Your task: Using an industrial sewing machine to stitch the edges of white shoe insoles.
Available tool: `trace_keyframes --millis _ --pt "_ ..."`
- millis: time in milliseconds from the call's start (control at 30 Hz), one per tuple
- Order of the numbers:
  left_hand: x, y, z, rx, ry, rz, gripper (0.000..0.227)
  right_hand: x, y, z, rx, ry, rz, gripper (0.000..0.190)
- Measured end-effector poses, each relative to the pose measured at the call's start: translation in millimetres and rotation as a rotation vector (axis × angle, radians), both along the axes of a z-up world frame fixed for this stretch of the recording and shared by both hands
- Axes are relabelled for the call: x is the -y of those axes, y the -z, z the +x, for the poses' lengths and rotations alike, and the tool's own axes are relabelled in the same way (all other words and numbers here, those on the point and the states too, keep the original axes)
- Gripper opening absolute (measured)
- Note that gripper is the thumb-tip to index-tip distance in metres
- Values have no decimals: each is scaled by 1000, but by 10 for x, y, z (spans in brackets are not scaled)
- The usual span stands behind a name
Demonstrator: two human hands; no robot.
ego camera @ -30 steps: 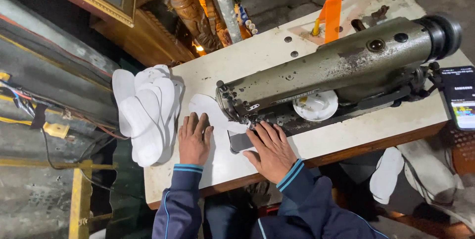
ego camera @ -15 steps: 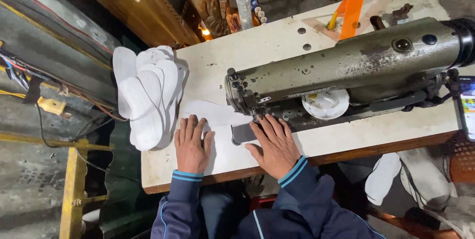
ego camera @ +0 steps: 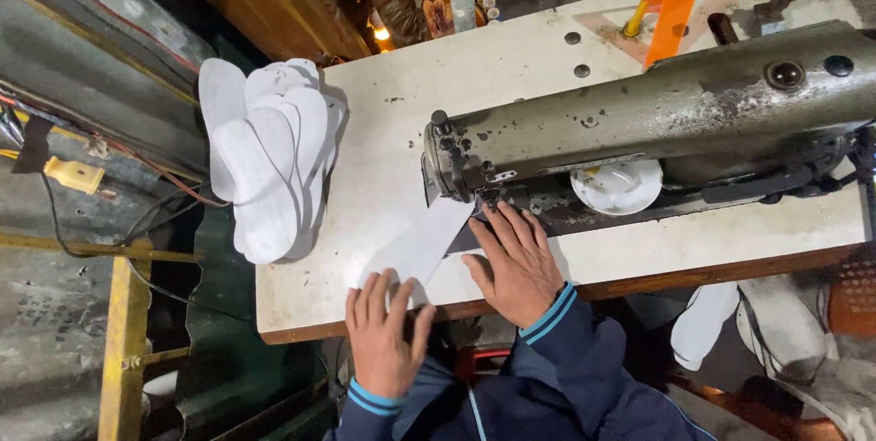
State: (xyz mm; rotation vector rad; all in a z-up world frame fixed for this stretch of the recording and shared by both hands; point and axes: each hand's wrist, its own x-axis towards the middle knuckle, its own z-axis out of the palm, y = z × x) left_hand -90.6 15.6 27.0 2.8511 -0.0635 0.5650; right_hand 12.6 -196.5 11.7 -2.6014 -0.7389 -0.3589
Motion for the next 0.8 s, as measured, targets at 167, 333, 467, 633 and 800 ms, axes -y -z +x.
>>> trace_keyframes --millis 167,333,467,633,800 --pt "185 -41 -182 18 83 26 55 32 22 -19 10 17 170 46" --pt "236 70 -224 -14 62 -4 43 49 60 -13 1 11 210 44" --pt "188 141 -239 -51 111 -55 38 48 74 -17 -1 5 210 44" --pt "299 -58 -170 49 182 -84 28 24 16 2 44 8 218 41" --pt "460 -123 -141 66 288 -135 28 36 13 -2 39 4 217 40"
